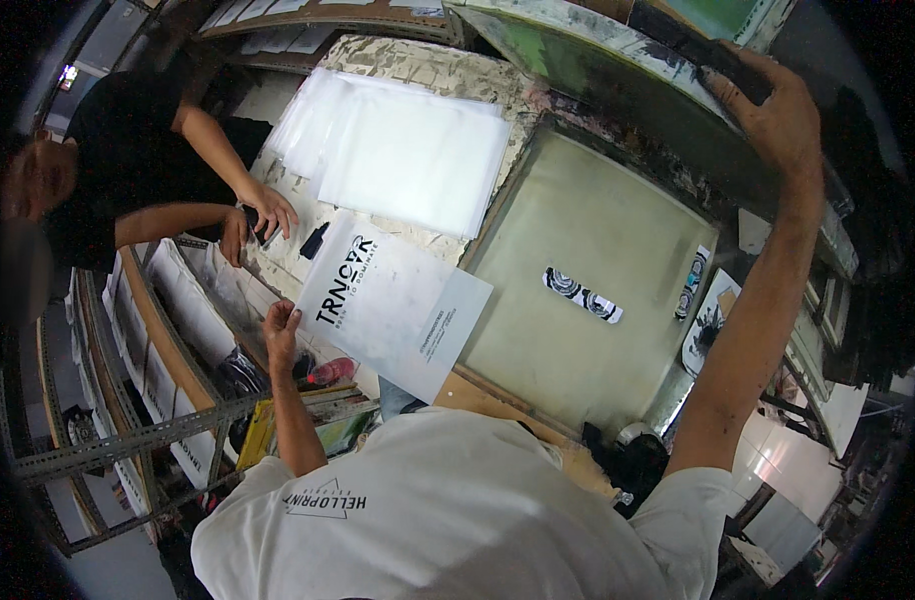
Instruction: The person performs screen printing by placing sheets into the machine, applying ink with a squeegee, and lifting the frame to reveal the printed design.
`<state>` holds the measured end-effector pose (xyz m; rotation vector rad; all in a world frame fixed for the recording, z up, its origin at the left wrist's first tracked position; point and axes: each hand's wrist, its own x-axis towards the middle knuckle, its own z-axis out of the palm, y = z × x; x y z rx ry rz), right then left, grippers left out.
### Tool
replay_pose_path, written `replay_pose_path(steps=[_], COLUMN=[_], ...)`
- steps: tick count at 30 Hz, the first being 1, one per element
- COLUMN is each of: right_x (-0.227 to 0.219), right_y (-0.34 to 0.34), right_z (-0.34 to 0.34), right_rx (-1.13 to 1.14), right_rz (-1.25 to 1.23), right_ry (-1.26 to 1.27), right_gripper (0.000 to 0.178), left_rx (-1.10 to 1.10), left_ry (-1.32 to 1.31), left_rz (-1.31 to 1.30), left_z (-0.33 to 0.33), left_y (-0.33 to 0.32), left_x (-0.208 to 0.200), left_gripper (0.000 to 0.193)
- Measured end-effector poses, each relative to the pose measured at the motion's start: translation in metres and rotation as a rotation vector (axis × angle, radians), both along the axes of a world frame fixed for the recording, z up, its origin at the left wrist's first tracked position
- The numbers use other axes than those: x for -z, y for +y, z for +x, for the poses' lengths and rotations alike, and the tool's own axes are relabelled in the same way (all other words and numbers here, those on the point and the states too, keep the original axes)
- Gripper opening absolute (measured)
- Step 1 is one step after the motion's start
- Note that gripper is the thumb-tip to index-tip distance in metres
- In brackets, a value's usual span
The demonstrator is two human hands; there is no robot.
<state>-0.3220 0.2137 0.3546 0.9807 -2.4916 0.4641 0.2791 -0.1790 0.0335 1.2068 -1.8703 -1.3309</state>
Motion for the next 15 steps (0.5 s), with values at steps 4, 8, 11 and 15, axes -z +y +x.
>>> replay_pose_path(steps=[4,8,11,15], right_x=[0.004,-0.007,-0.017,-0.013], right_y=[0.026,-0.017,-0.025,-0.005], right_z=[-0.01,0.045,0.023,0.012], right_rx=[-0.041,0.138,0.095,-0.049], right_rz=[-0.07,-0.006,0.08,0.009], right_ry=[-0.124,0.143,-0.22,-0.029], right_gripper=[0.056,0.047,0.055,0.06], left_rx=[-0.067,-0.182,0.047,0.867], left_ry=[-0.3,-0.287,0.004,0.263], left_rz=[-0.285,-0.877,-0.75,-0.595], left_z=[-0.012,-0.049,-0.155,-0.269], left_y=[-0.011,-0.005,0.068,0.209], left_x=[0.002,-0.002,-0.032,-0.023], left_gripper=[0.027,0.039,0.032,0.044])
